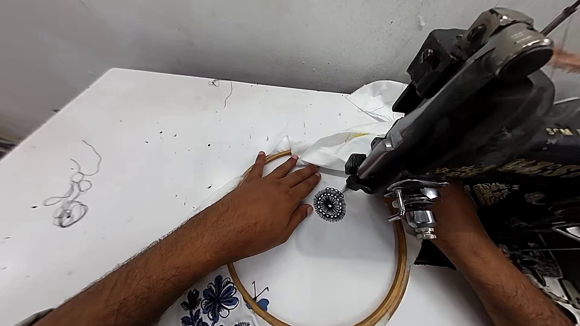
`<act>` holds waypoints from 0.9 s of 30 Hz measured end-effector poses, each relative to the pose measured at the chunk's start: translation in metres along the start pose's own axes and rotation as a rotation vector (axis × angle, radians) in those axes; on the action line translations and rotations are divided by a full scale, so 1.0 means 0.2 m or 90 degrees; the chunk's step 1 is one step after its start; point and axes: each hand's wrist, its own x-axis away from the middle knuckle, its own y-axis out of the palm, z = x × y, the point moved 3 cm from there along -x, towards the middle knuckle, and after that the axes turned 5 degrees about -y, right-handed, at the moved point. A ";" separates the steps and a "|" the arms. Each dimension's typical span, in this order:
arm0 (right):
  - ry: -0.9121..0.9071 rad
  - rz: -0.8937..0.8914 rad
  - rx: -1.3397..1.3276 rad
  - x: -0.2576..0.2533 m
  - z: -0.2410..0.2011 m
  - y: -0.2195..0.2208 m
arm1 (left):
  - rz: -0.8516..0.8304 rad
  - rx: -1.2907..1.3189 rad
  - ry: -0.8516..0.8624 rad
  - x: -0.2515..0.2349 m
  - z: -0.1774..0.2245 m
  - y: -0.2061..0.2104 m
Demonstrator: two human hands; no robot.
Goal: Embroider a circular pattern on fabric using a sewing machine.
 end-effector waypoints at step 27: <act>-0.007 0.033 -0.069 0.00 0.02 0.04 | 0.009 0.002 -0.011 -0.02 -0.04 0.00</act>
